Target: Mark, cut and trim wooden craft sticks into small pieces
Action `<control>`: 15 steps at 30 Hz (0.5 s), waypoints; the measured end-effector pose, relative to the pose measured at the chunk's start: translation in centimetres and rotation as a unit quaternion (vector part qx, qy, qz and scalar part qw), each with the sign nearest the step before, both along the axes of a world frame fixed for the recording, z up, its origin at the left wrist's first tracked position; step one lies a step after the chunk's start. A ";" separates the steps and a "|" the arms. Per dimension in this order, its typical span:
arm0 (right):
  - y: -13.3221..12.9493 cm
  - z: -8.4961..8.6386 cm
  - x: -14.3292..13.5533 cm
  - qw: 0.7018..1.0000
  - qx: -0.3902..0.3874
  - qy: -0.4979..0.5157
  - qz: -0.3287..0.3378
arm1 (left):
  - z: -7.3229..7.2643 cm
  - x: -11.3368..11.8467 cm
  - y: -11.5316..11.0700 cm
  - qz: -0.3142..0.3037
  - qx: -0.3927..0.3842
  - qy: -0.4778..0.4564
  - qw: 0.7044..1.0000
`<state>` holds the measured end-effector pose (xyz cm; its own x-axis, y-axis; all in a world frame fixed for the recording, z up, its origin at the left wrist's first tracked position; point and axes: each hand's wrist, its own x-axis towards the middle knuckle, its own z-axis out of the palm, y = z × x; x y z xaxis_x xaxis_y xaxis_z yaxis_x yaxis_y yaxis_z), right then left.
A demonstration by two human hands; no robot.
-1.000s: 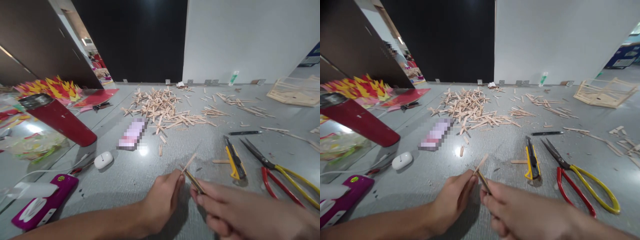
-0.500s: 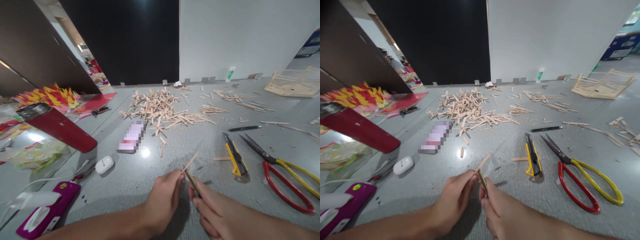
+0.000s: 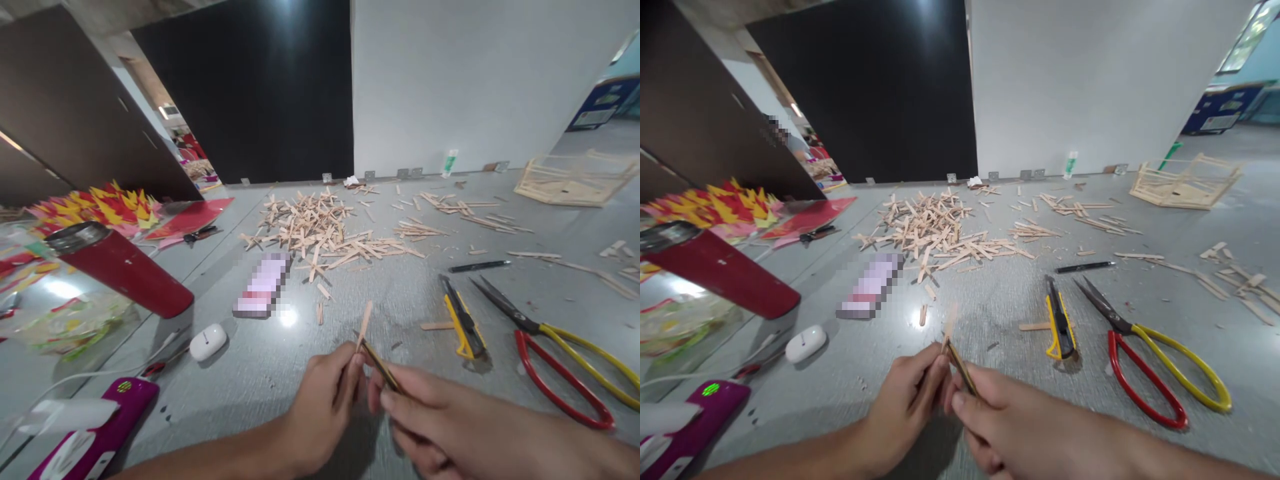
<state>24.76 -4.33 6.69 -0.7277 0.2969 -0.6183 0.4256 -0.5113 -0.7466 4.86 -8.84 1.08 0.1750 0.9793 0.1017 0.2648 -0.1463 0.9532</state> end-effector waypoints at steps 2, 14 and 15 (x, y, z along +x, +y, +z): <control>1.5 1.2 0.8 0.998 0.046 -0.033 0.021 | 0.1 0.0 0.0 -0.010 -0.044 -0.025 0.999; 3.2 2.9 2.2 0.933 0.331 -0.009 0.143 | 2.0 0.4 0.5 -0.083 -0.214 -0.238 0.944; 3.1 2.7 2.2 0.931 0.338 -0.019 0.139 | 2.1 0.4 0.4 -0.092 -0.217 -0.224 0.946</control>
